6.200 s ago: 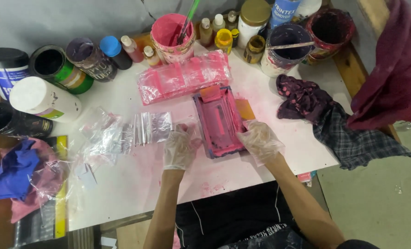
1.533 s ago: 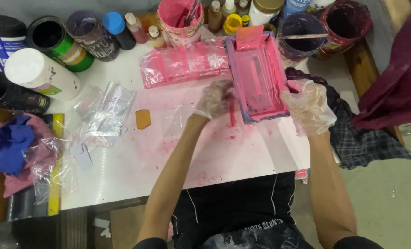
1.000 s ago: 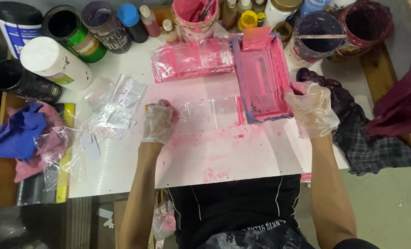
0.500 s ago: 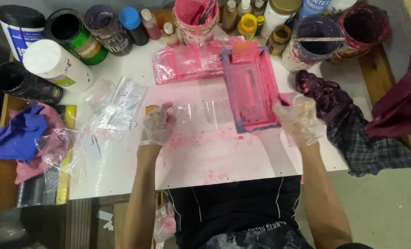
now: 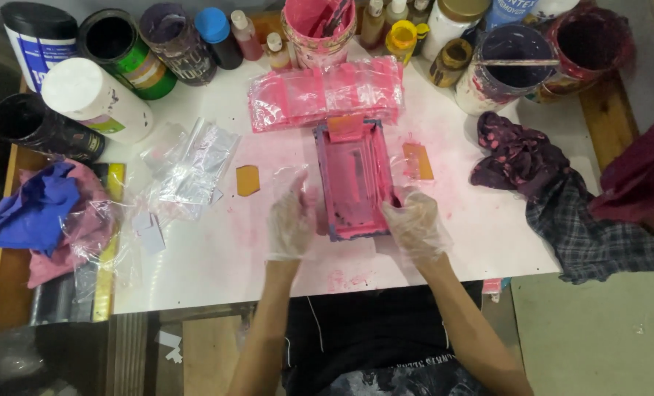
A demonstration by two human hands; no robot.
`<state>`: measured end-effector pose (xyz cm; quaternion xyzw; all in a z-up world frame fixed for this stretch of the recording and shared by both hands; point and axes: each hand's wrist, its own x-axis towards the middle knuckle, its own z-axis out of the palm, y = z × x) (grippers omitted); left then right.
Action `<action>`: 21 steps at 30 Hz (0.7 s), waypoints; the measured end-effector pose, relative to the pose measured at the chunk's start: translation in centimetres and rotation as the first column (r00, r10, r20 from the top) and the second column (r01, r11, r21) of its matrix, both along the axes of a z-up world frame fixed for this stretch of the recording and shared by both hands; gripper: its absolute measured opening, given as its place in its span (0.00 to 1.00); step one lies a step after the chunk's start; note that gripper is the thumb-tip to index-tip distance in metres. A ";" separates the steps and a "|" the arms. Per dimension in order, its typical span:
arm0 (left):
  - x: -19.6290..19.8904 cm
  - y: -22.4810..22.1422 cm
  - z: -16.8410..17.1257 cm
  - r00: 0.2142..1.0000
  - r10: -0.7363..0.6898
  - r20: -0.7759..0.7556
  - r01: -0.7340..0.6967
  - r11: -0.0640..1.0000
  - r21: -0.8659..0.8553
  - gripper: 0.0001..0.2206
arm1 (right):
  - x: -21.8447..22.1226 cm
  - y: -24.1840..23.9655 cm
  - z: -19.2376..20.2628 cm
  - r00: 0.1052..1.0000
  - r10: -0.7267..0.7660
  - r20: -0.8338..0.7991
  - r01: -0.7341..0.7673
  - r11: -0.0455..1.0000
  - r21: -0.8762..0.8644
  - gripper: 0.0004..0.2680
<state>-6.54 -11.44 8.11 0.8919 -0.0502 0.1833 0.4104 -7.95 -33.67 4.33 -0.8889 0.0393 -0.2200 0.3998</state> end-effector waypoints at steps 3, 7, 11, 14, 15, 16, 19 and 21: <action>-0.9 -1.3 -2.1 0.979 0.019 -0.204 -0.023 1.000 -0.020 0.18 | -0.1 0.2 -1.5 0.999 -0.029 -0.040 0.027 0.998 -0.056 0.12; -1.5 -2.8 -0.3 0.962 0.044 -0.268 -0.064 0.996 -0.065 0.20 | 0.5 -0.5 -5.0 0.993 -0.021 -0.118 0.014 0.998 -0.054 0.11; -2.4 -4.1 3.8 0.938 0.165 -0.306 -0.156 0.986 0.053 0.19 | 0.5 0.2 -2.8 0.992 0.006 -0.128 -0.016 0.997 -0.076 0.09; -1.9 -3.2 -3.8 0.950 0.229 -0.213 -0.226 0.973 0.041 0.17 | 0.2 0.9 -2.6 0.992 -0.023 -0.122 0.021 1.000 -0.015 0.09; -2.0 -3.2 -3.2 0.948 0.233 -0.215 -0.228 0.973 0.044 0.17 | 0.1 1.1 -0.3 0.992 -0.020 -0.125 0.018 1.000 -0.013 0.09; -2.1 -3.1 -2.7 0.965 0.219 -0.146 -0.215 0.976 0.045 0.16 | -0.1 1.3 2.1 0.974 0.024 -0.227 0.038 0.964 0.264 0.08; -1.9 -2.8 -3.7 0.977 0.211 -0.028 -0.209 0.975 0.071 0.14 | 0.2 1.1 0.8 0.970 0.037 -0.240 0.052 0.934 0.353 0.07; -1.9 -2.5 -4.9 0.977 0.214 0.014 -0.215 0.972 0.097 0.13 | 0.1 0.8 -1.1 0.986 -0.008 -0.165 0.037 0.984 0.177 0.07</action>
